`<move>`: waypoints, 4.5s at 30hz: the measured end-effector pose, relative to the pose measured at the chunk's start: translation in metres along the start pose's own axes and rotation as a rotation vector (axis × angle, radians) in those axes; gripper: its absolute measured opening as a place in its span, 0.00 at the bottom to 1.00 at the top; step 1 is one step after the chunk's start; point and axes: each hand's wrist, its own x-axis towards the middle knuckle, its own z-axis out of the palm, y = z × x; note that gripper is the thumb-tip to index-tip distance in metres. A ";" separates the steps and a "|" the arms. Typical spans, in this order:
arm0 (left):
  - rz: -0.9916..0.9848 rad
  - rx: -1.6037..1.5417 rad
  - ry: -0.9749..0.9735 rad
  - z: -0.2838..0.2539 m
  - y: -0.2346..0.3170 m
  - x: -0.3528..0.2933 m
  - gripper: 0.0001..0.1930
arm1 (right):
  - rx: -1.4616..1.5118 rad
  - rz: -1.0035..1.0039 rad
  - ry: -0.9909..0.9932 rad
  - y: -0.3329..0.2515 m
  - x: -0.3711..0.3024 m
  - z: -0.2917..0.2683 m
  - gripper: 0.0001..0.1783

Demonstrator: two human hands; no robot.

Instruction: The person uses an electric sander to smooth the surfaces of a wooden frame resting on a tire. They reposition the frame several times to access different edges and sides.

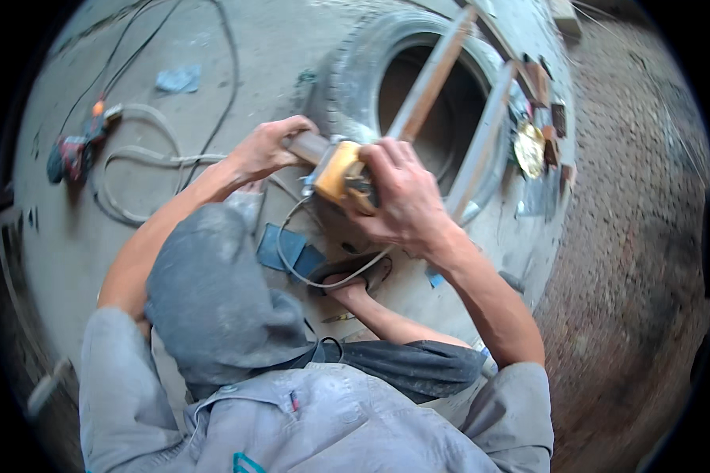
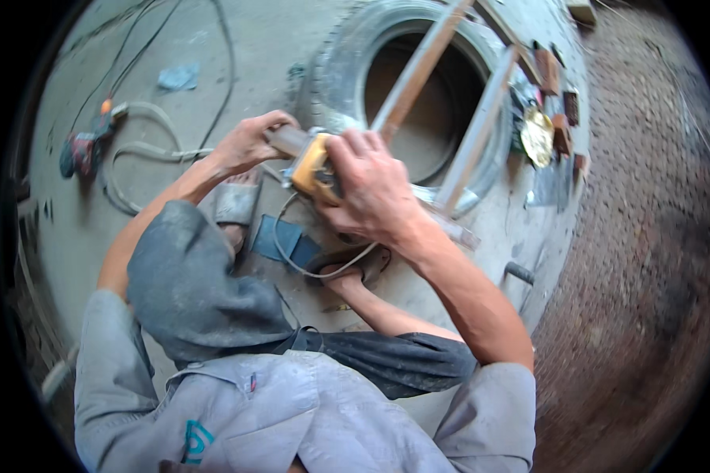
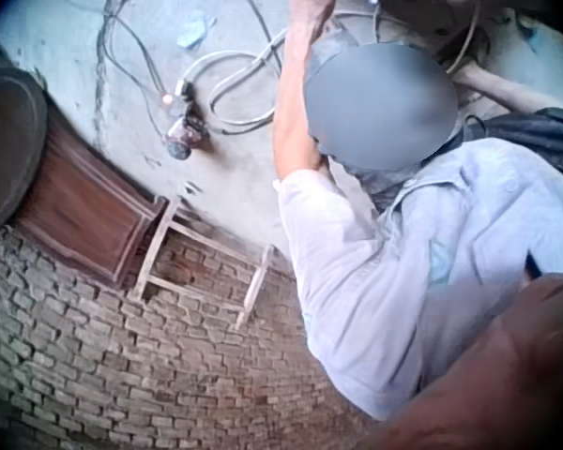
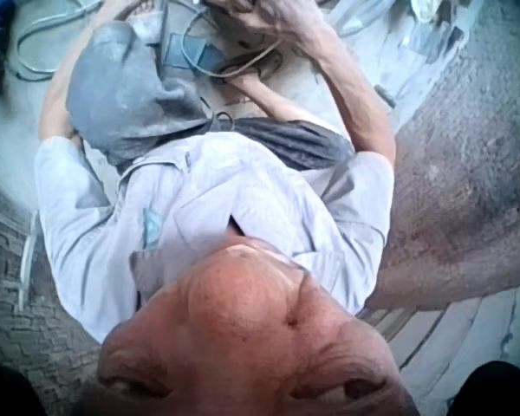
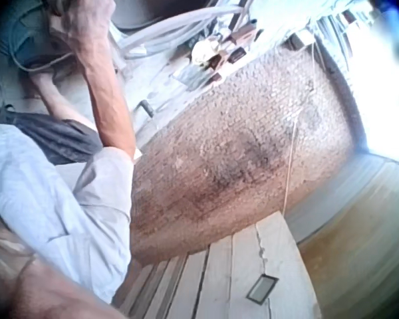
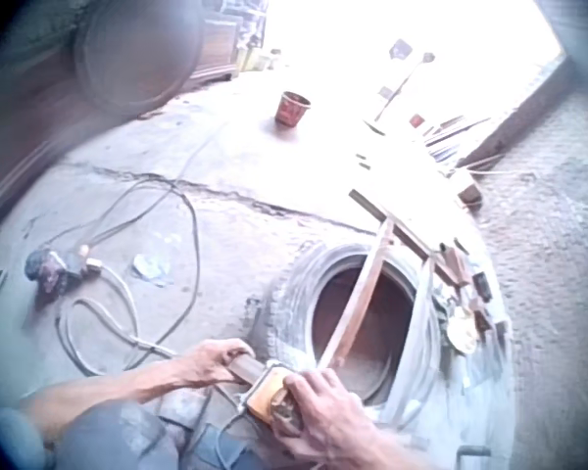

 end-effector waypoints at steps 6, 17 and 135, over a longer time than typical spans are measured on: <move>0.098 0.300 -0.065 -0.011 0.020 0.010 0.18 | 0.025 0.046 0.058 0.016 -0.026 -0.002 0.31; 0.012 0.717 0.016 0.042 0.016 0.070 0.19 | 0.002 0.105 0.143 0.051 -0.109 -0.001 0.29; 0.054 0.737 0.030 0.045 0.034 0.062 0.13 | 0.003 0.854 0.482 0.281 0.153 -0.095 0.44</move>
